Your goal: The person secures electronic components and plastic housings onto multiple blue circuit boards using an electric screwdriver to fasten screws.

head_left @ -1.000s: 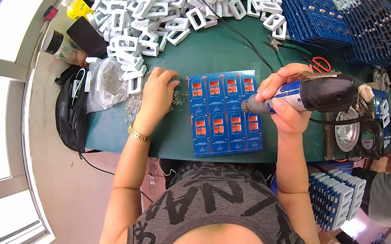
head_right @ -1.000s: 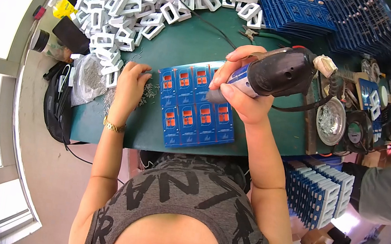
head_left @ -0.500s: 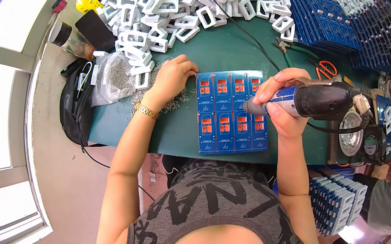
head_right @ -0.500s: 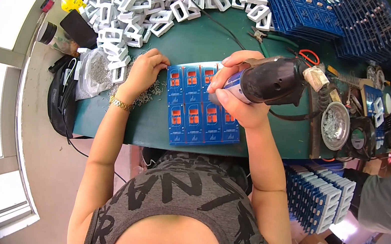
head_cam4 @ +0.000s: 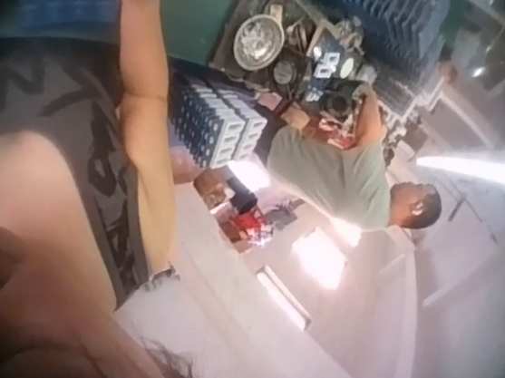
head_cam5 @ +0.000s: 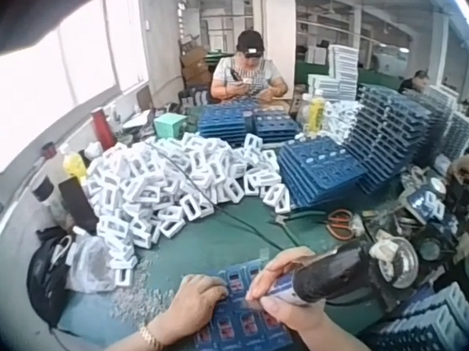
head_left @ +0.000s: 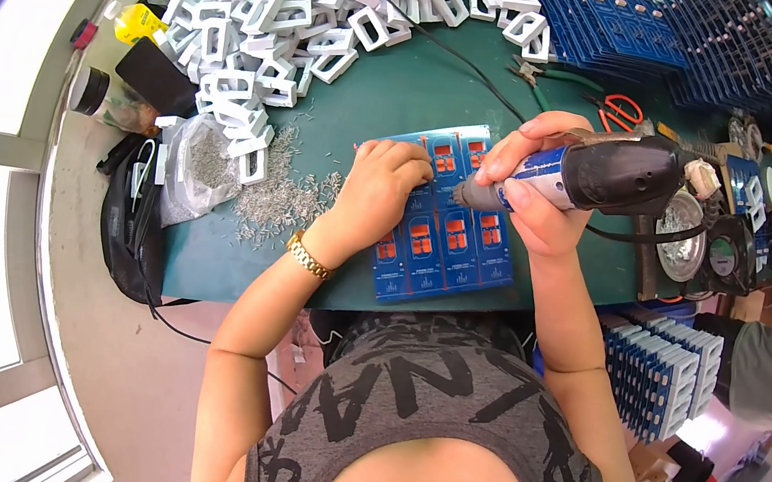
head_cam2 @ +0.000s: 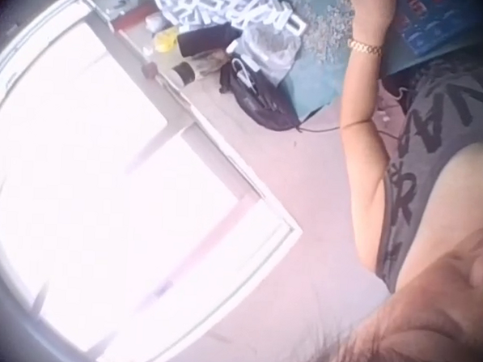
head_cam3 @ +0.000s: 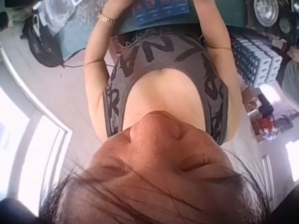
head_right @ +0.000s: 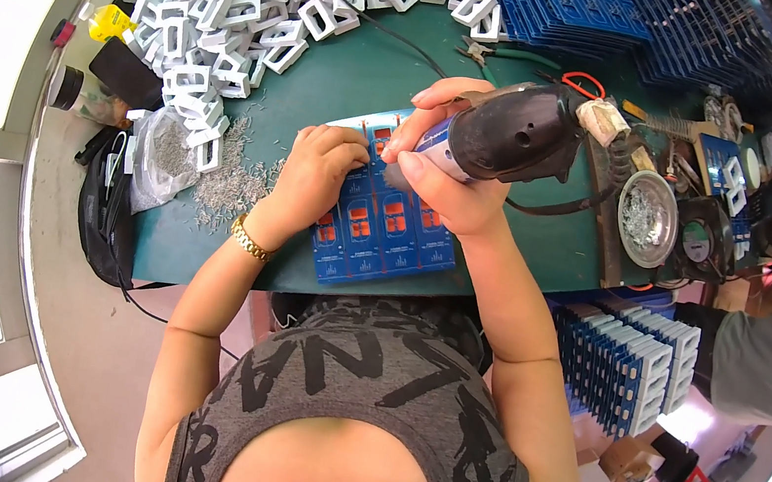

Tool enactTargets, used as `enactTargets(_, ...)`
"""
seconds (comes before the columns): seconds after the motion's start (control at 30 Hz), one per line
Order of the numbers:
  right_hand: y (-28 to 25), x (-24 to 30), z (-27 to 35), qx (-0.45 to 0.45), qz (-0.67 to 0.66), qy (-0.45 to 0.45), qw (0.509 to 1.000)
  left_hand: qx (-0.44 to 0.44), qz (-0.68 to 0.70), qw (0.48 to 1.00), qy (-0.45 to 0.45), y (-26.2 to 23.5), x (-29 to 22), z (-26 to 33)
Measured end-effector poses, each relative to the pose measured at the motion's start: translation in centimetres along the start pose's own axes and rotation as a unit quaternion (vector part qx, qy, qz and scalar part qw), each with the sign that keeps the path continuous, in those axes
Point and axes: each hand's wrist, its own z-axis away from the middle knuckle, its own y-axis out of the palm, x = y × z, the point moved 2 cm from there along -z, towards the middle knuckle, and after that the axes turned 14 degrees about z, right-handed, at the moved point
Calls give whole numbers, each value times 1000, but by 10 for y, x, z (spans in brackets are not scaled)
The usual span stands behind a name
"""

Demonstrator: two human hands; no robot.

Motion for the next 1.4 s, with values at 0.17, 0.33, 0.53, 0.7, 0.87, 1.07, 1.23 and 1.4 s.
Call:
enactTargets(0.17, -1, -1, 2, 6, 6, -12, 1000, 11, -40, 998, 39, 4, -3, -2)
enactTargets(0.33, 0, -1, 4, 9, 23, -8, 1000, 11, -48, 998, 50, 4, -6, -3)
enactTargets(0.53, 0, -2, 4, 11, 39, -16, 999, 25, -78, 995, 50, 7, -9, -2)
enactTargets(0.7, -2, -2, 6, 14, 48, -12, 999, 46, -160, 985, 53, 10, -15, -1)
enactTargets(0.87, -1, 2, 4, 19, 42, -45, 998, 56, -146, 986, 49, 5, -15, -2)
enactTargets(1.07, 3, -8, 8, -29, 31, -30, 999, 8, 54, 997, -49, 4, 2, 2)
enactTargets(1.23, 3, -16, 8, -40, 43, -46, 997, -26, 57, 996, -69, 4, 3, 2)
enactTargets(1.4, 5, -24, 5, -30, 19, -40, 999, -4, 35, 998, -53, 3, 4, 1)
